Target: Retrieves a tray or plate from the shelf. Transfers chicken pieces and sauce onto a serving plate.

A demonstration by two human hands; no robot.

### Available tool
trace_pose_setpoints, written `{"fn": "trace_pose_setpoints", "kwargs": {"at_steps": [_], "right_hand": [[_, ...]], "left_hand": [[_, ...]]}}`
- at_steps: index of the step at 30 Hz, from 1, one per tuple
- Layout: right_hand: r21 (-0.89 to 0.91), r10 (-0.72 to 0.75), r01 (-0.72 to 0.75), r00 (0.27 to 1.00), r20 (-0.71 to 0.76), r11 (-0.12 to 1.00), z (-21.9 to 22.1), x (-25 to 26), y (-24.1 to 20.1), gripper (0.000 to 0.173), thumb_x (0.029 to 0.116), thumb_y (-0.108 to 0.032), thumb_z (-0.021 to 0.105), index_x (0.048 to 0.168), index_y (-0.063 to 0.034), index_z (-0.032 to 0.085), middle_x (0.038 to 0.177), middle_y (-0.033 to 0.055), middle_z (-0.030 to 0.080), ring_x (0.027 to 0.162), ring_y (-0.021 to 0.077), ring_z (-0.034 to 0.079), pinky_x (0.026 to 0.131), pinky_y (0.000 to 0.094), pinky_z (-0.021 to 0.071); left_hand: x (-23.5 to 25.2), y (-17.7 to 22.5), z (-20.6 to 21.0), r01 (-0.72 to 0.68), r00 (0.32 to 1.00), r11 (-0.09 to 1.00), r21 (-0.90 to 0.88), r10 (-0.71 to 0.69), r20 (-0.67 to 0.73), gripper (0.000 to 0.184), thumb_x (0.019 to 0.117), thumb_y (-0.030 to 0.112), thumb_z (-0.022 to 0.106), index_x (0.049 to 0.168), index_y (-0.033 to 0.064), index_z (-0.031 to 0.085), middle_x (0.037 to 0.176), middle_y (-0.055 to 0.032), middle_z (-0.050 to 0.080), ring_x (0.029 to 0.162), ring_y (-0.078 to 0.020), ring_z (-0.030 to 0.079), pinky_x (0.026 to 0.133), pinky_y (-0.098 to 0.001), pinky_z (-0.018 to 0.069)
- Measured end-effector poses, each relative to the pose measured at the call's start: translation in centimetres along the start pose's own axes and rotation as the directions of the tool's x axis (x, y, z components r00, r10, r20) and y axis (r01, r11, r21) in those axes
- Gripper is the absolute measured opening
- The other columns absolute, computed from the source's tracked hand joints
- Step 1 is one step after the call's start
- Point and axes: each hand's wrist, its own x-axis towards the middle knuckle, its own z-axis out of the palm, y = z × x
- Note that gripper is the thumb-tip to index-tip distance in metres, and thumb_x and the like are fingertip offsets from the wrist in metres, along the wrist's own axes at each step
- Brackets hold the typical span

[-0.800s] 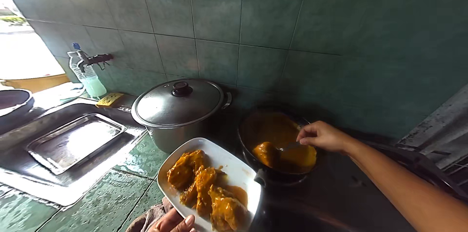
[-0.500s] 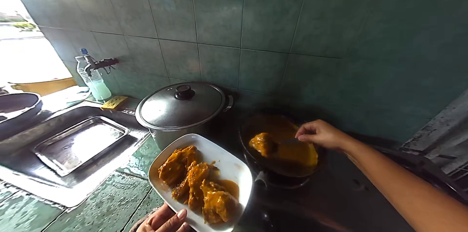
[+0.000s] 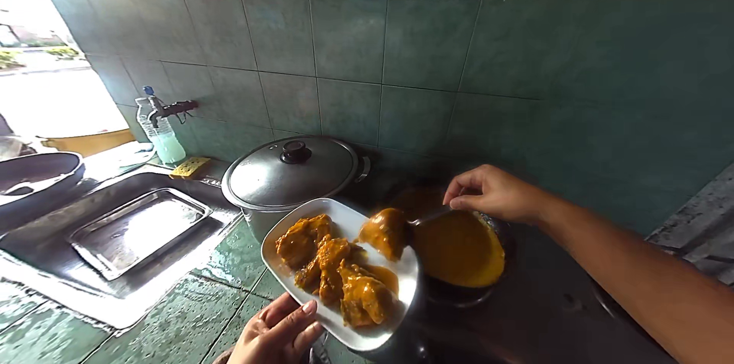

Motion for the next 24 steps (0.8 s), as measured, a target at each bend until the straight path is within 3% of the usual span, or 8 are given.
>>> {"fn": "trace_pose_setpoints", "kwargs": {"at_steps": [3,5,8,10,12,15,20,24], "right_hand": [[-0.308,-0.072,0.060,0.997,-0.029,0.950,1.0,-0.6,-2.5,0.005,0.0955,-0.022,0.074,0.094,-0.0222,0.079,0.079,-0.0089,0.073,0.075,0.0067,0.066,0.083,0.0427,0.0524],[-0.504,-0.209,0.146,0.975,-0.071,0.851,1.9,-1.8,-4.2,0.005,0.0942,-0.022,0.075,0.094,-0.0240,0.079,0.079,-0.0091,0.071,0.078,0.0073,0.064,0.093,0.0499,0.0425],[-0.775,-0.573,0.281,0.810,-0.124,0.565,2.8,-3.2,-5.6,0.005,0.0869,-0.021,0.075,0.084,-0.0250,0.077,0.067,-0.0080,0.060,0.067,0.0101,0.059,0.083,0.0471,0.0437],[-0.879,-0.692,0.250,0.713,-0.116,0.406,2.8,-4.4,-7.6,0.010,0.0869,-0.013,0.071,0.081,-0.0183,0.076,0.064,-0.0019,0.056,0.062,0.0168,0.055,0.082,0.0495,0.0434],[-0.927,-0.740,0.188,0.661,-0.124,0.323,2.7,-5.7,-9.5,0.013,0.0845,-0.003,0.067,0.076,-0.0122,0.072,0.064,0.0026,0.053,0.060,0.0206,0.052,0.083,0.0523,0.0413],[-0.929,-0.759,0.164,0.631,-0.160,0.332,2.4,-7.0,-10.6,0.015,0.0876,-0.005,0.063,0.080,-0.0116,0.075,0.065,0.0030,0.052,0.060,0.0203,0.051,0.082,0.0528,0.0388],[-0.878,-0.705,0.140,0.658,-0.262,0.458,3.2,-7.3,-8.3,0.014,0.0921,-0.015,0.065,0.087,-0.0151,0.078,0.064,0.0007,0.052,0.058,0.0183,0.050,0.079,0.0505,0.0399],[-0.755,-0.553,0.125,0.758,-0.346,0.644,2.0,-6.2,-4.9,0.019,0.0948,-0.023,0.066,0.105,-0.0258,0.082,0.068,-0.0043,0.060,0.062,0.0138,0.059,0.076,0.0485,0.0446]], "left_hand": [[0.0,-0.4,0.7,0.010,1.000,0.999,-0.044,-0.010,0.006,0.018,0.0997,-0.008,0.048,0.109,-0.0031,0.062,0.097,-0.0153,0.075,0.085,-0.0197,0.075,0.081,-0.0349,0.0636],[0.0,-0.9,0.5,-0.003,0.999,0.999,-0.048,0.005,0.038,0.018,0.0993,-0.007,0.049,0.110,-0.0020,0.063,0.097,-0.0146,0.075,0.084,-0.0189,0.075,0.079,-0.0339,0.0633],[-0.2,-1.9,0.1,-0.021,0.996,0.998,-0.067,0.027,0.089,0.017,0.0989,-0.006,0.051,0.110,-0.0015,0.064,0.099,-0.0145,0.075,0.086,-0.0187,0.075,0.080,-0.0345,0.0633],[-0.4,-2.2,0.1,-0.024,0.994,0.996,-0.088,0.033,0.106,0.017,0.0989,-0.005,0.052,0.109,-0.0014,0.064,0.098,-0.0143,0.075,0.085,-0.0178,0.074,0.079,-0.0338,0.0631],[-0.8,-2.4,0.2,-0.029,0.992,0.995,-0.098,0.041,0.121,0.017,0.0990,-0.005,0.052,0.109,-0.0013,0.065,0.098,-0.0142,0.075,0.086,-0.0175,0.074,0.080,-0.0335,0.0628],[-1.2,-2.5,0.5,-0.037,0.992,0.995,-0.097,0.048,0.118,0.018,0.0991,-0.006,0.050,0.109,-0.0010,0.064,0.098,-0.0136,0.075,0.086,-0.0169,0.074,0.080,-0.0332,0.0628],[-1.4,-2.5,0.4,-0.037,0.993,0.991,-0.131,0.050,0.104,0.019,0.0990,-0.007,0.049,0.110,-0.0020,0.064,0.099,-0.0155,0.075,0.087,-0.0190,0.075,0.081,-0.0348,0.0630],[-1.4,-2.4,0.3,-0.027,0.998,0.993,-0.119,0.034,0.058,0.019,0.0990,-0.007,0.047,0.110,-0.0018,0.061,0.098,-0.0154,0.074,0.086,-0.0186,0.075,0.079,-0.0331,0.0629]]}}
